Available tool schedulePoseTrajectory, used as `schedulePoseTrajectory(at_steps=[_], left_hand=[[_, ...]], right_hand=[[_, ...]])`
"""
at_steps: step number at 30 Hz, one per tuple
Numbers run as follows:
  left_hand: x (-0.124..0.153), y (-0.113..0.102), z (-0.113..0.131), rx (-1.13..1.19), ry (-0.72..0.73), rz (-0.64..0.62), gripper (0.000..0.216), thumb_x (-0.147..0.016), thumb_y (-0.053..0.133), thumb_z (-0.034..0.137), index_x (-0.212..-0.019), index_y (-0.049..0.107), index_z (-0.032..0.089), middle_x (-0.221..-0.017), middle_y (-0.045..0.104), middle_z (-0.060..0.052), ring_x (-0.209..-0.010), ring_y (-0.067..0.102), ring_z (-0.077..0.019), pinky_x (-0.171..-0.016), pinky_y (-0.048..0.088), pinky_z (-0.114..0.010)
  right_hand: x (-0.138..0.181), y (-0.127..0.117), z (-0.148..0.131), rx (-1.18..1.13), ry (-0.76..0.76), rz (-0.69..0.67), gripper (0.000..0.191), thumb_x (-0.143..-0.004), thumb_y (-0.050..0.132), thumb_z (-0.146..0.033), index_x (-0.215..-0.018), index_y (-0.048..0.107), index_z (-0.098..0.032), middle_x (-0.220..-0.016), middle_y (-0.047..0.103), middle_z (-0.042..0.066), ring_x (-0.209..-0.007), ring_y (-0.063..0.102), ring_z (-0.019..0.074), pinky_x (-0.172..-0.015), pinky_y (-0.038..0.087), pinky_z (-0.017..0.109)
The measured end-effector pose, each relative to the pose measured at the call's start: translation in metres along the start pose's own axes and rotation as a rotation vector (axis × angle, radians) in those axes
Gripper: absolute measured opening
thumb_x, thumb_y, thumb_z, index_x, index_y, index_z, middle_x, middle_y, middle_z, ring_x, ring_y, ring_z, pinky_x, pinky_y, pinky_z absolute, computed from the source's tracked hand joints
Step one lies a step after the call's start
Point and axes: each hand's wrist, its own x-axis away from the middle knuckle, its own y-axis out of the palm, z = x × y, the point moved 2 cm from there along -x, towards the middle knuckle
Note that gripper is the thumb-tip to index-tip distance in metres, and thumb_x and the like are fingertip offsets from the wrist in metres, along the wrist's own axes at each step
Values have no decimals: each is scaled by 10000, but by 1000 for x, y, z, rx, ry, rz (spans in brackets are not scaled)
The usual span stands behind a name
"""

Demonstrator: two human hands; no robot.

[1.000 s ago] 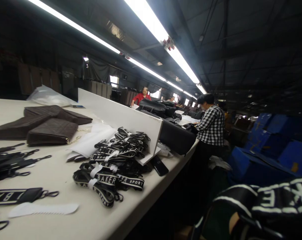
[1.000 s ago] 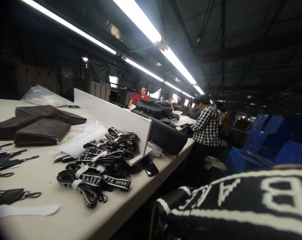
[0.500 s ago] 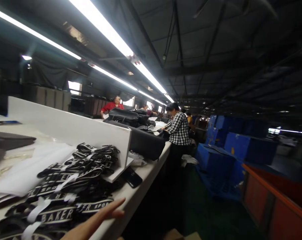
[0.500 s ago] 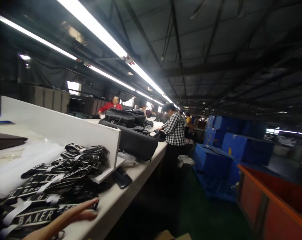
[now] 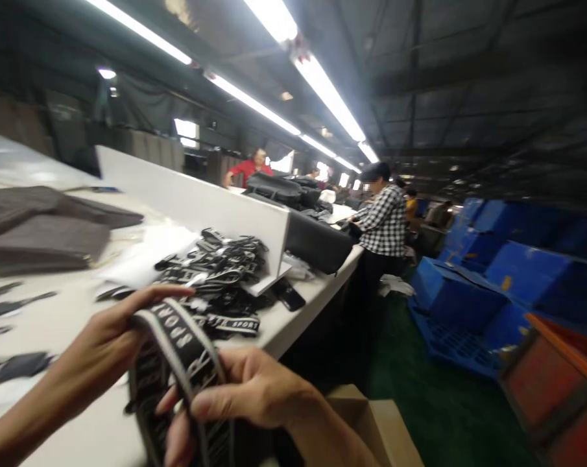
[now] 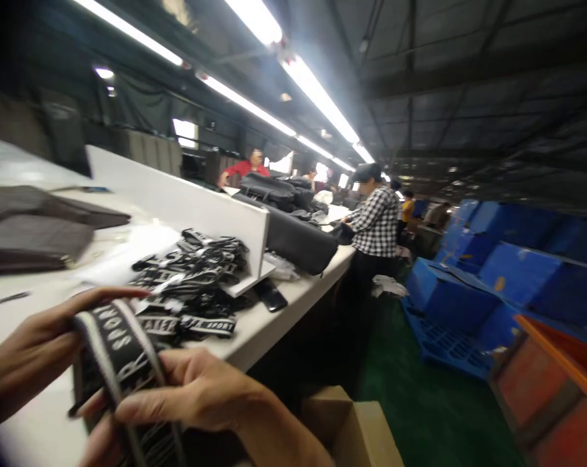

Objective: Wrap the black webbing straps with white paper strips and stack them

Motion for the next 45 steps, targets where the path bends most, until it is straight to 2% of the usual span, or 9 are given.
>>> schedulePoseTrajectory(at_steps=[6, 10, 13, 18, 25, 29, 33, 36, 45], left_hand=[[5, 9, 2, 313, -43, -108, 399, -879, 508, 529, -831, 591, 141, -764, 589, -29, -718, 533, -151, -704, 465, -265], [14, 23, -7, 520, -73, -84, 444, -856, 544, 591, -836, 561, 148, -810, 572, -19, -809, 537, -160, -784, 465, -279], [14, 28, -13, 583, -131, -47, 472, -822, 586, 605, -866, 565, 136, -787, 558, -12, -757, 517, -143, -706, 458, -258], [0, 32, -18, 699, -162, 33, 346, -783, 703, 443, -847, 546, 141, -723, 539, 15, -653, 505, -99, -609, 445, -214], [-34, 1, 12, 900, -122, 127, 204, -882, 600, 320, -793, 481, 181, -527, 465, 65, -395, 444, -58, -414, 382, -167], [-51, -26, 42, 823, -75, 133, 66, -877, 582, 226, -903, 561, 169, -618, 543, 25, -392, 464, -63, -358, 347, -166], [-62, -36, 63, 618, -10, 23, 228, -860, 597, 208, -1083, 632, 179, -818, 663, -51, -452, 540, -75, -375, 379, -172], [-70, -40, 70, 523, 8, 43, 198, -849, 567, 143, -1020, 665, 136, -942, 687, -100, -531, 587, -88, -404, 402, -170], [-76, -51, 85, 562, -37, 19, 233, -811, 496, -2, -960, 659, 72, -873, 696, -115, -655, 642, -117, -592, 497, -219]], right_hand=[[-45, -8, -20, 89, -294, 107, 220, -910, 627, -334, -1053, 630, -166, -762, 662, 14, -575, 610, 90, -579, 512, 198], [-72, -8, -25, 98, -293, 80, 222, -894, 646, -331, -1059, 634, -183, -797, 657, 9, -609, 605, 90, -597, 521, 204], [-86, -8, -27, 68, -324, 81, 220, -879, 660, -329, -1048, 639, -190, -802, 643, -6, -611, 584, 76, -587, 517, 190], [-101, -10, -33, 71, -360, 129, 272, -856, 677, -373, -1061, 639, -199, -788, 630, -19, -566, 549, 66, -547, 524, 184], [-95, -11, -29, 120, -297, 63, 221, -865, 671, -372, -970, 639, -181, -742, 664, -7, -475, 565, 73, -465, 537, 195], [-98, -19, -19, 103, -286, 154, 243, -835, 708, -380, -942, 625, -177, -692, 660, -17, -449, 571, 85, -412, 512, 192], [-109, -23, -21, 85, -330, 196, 258, -800, 744, -379, -896, 608, -181, -676, 660, -24, -440, 563, 86, -393, 490, 183], [-115, -24, -28, 91, -359, 179, 253, -800, 742, -379, -870, 603, -180, -671, 659, -25, -420, 550, 80, -382, 477, 178], [-116, -37, -39, 151, -290, 144, 290, -783, 753, -413, -814, 643, -147, -598, 649, -4, -388, 548, 92, -375, 477, 187]])
